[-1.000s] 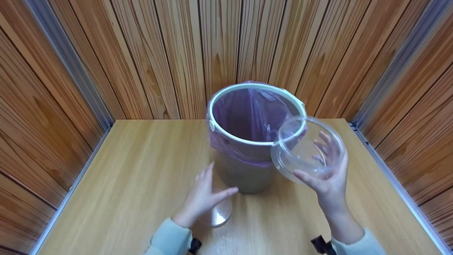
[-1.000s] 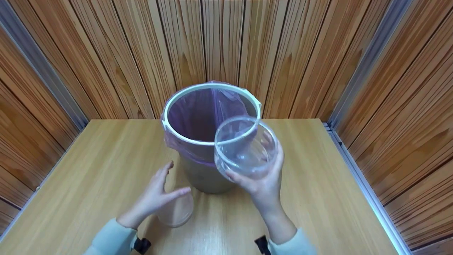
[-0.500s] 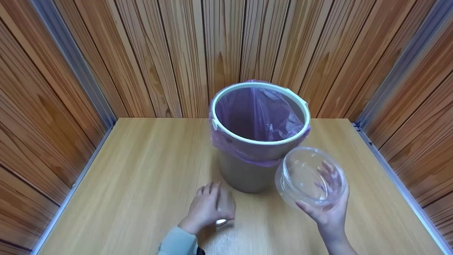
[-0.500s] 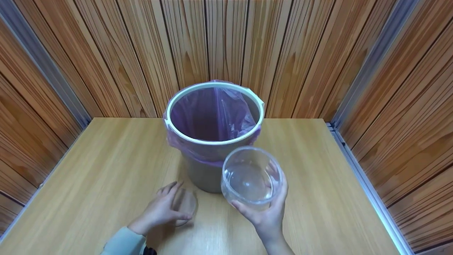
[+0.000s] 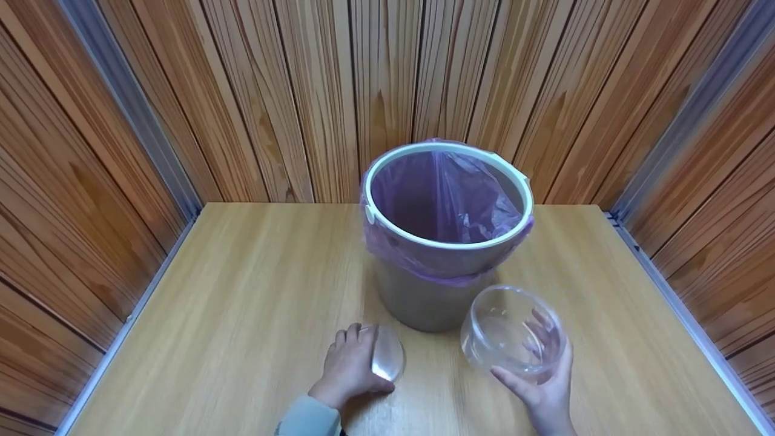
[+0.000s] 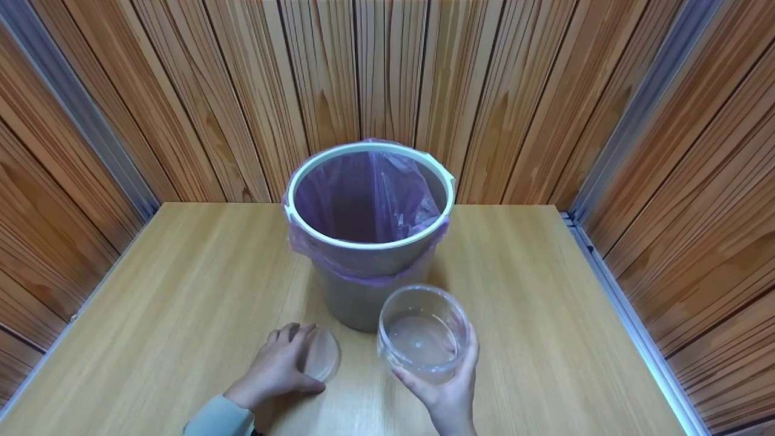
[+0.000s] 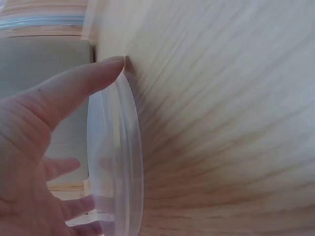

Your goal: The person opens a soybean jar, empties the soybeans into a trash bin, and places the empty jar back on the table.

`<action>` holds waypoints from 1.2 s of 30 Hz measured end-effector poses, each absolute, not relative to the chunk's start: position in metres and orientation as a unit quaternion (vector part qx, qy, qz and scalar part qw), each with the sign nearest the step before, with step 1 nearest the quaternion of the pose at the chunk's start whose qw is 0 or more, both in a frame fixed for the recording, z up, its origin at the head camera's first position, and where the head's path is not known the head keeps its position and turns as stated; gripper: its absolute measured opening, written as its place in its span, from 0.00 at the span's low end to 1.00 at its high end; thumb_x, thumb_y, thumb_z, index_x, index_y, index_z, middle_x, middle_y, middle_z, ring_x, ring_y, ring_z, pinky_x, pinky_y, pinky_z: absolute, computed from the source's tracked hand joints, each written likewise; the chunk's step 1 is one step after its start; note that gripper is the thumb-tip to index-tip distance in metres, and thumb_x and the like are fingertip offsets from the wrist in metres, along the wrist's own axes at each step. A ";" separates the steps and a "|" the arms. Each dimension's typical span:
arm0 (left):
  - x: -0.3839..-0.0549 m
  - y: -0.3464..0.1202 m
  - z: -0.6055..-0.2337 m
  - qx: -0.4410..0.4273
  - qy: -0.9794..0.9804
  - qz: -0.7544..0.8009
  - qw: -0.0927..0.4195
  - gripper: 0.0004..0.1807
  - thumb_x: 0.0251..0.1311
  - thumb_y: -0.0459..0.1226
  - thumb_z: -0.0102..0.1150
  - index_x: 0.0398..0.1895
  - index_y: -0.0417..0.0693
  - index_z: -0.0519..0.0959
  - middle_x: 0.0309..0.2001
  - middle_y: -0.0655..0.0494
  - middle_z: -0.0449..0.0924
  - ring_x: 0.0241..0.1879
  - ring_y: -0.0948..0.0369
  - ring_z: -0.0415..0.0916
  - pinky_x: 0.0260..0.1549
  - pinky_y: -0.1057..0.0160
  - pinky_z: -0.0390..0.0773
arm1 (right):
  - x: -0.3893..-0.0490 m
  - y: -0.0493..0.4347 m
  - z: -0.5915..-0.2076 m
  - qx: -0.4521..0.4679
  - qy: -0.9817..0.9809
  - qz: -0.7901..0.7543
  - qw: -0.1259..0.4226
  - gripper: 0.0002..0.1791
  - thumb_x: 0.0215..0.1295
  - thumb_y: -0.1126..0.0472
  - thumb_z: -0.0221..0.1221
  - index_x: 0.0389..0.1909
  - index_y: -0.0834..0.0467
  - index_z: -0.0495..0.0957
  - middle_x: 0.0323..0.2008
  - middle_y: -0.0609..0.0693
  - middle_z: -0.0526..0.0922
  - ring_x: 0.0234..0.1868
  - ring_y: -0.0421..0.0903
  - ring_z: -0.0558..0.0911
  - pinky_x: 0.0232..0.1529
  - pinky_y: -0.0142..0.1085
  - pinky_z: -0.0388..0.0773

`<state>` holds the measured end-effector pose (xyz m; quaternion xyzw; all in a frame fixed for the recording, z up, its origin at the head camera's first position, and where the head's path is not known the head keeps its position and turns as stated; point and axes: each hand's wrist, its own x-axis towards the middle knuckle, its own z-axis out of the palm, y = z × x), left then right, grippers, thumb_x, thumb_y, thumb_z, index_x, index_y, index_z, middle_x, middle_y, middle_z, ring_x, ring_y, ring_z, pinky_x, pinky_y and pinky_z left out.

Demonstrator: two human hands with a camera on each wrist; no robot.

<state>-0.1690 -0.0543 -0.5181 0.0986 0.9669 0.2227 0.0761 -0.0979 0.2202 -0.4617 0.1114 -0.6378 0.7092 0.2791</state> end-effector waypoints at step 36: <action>-0.120 -0.016 -0.423 0.251 0.893 0.347 -0.136 0.51 0.38 0.68 0.61 0.69 0.69 0.56 0.65 0.55 0.60 0.58 0.56 0.60 0.43 0.47 0.72 | -0.094 0.202 -0.481 0.099 -0.712 0.660 0.217 0.62 0.28 0.81 0.69 0.69 0.65 0.46 0.65 0.56 0.59 0.62 0.46 0.59 0.54 0.35 0.58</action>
